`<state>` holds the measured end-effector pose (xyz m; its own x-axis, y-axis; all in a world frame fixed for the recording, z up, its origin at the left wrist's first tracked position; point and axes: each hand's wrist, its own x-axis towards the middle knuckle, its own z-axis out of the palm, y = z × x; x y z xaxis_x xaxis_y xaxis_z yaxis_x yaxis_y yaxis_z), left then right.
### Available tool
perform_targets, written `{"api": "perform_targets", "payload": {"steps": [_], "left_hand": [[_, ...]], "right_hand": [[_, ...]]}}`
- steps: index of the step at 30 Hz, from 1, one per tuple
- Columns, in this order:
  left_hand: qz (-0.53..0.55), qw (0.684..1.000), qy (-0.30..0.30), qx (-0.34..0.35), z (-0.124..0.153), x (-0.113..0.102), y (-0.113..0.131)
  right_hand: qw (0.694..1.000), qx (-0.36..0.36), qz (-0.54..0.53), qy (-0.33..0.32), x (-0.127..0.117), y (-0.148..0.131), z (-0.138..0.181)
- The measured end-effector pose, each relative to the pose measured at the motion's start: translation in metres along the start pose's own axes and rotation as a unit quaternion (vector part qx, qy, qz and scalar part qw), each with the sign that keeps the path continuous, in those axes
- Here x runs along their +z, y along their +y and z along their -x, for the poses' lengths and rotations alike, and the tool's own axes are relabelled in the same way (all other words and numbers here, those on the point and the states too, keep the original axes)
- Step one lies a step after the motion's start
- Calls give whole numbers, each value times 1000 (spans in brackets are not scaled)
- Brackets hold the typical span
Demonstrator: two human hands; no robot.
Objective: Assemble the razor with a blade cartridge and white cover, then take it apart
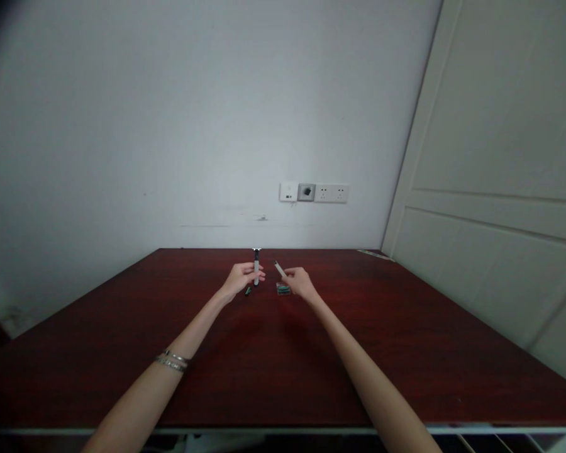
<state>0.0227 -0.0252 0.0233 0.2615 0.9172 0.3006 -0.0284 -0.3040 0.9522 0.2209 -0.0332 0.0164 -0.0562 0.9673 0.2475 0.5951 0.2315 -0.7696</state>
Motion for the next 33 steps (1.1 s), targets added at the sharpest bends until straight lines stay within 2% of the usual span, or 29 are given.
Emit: {"api": "perform_targets", "payload": {"steps": [3,5,8,12,14,20,24,28,33], "left_hand": [[-19,1000,-23,1,2,-1,-5],[-36,999,-35,11,3,-1,-7],[-66,996,-47,31,7,2,-12],[-101,991,-65,65,13,8,-18],[-124,986,-70,82,17,10,-19],[-200,969,-62,133,23,12,-14],[-238,960,-55,140,25,7,-9],[-262,953,-38,148,25,3,-12],[-286,943,-30,169,24,1,-14]], "right_hand": [[995,2,-94,-21,-23,8,2],[995,-33,-96,-6,-36,9,6],[990,-128,-6,63,-52,4,16],[949,-273,108,116,-63,-9,30],[930,-308,152,127,-63,-14,36],[892,-341,256,150,-54,-11,47],[870,-355,303,160,-59,1,46],[862,-360,299,193,-62,4,42],[859,-373,282,209,-45,-8,41]]}}
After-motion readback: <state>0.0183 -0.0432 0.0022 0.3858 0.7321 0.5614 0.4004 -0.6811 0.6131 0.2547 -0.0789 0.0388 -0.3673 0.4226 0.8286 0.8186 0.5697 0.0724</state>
